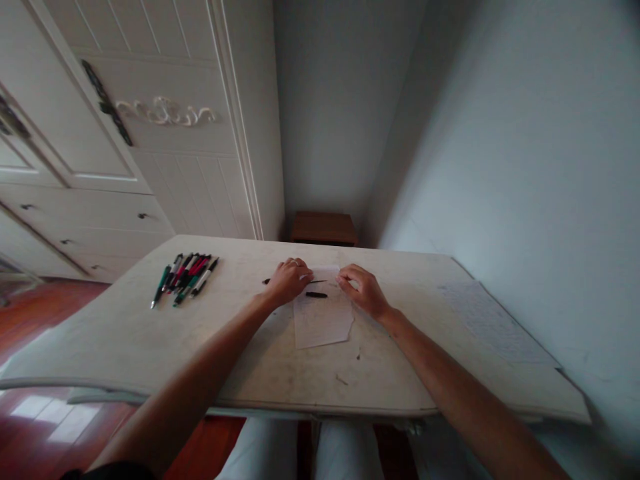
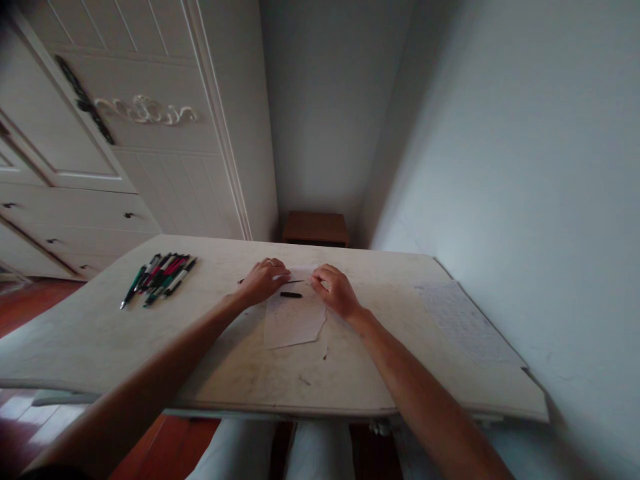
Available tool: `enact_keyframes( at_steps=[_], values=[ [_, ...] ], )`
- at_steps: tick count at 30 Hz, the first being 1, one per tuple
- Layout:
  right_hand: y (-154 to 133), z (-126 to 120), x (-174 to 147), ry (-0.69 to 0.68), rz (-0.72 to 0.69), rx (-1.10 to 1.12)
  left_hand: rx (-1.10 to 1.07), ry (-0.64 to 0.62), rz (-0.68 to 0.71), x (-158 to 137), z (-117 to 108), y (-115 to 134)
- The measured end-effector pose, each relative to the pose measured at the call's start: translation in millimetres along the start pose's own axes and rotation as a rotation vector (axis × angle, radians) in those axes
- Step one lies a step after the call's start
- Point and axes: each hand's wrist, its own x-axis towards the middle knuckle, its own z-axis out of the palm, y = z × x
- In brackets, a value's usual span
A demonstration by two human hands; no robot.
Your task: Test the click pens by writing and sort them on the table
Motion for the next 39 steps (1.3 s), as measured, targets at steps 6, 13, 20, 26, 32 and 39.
enact_keyframes(
  at_steps=[6,13,20,26,32,39],
  values=[
    [4,0,-1,-0.014,0.005,0.006,0.018,-0.005,0.016,2,-2,3],
    [2,-2,-1,-0.018,0.015,0.015,-0.132,0.1,0.024,-6,-9,-9],
    [1,0,-1,-0.032,0.004,0.01,-0.136,-0.012,0.029,-17,-24,-17],
    [4,0,-2,-0.026,0.002,-0.007,-0.045,-0.142,-0.022,-17,-28,-11],
    [3,0,-2,-0.042,0.001,0.006,0.011,-0.143,0.009,-16,-31,-6],
    [1,0,-2,-0.044,0.017,0.003,0.007,-0.123,0.026,-17,-29,-7]
  ],
)
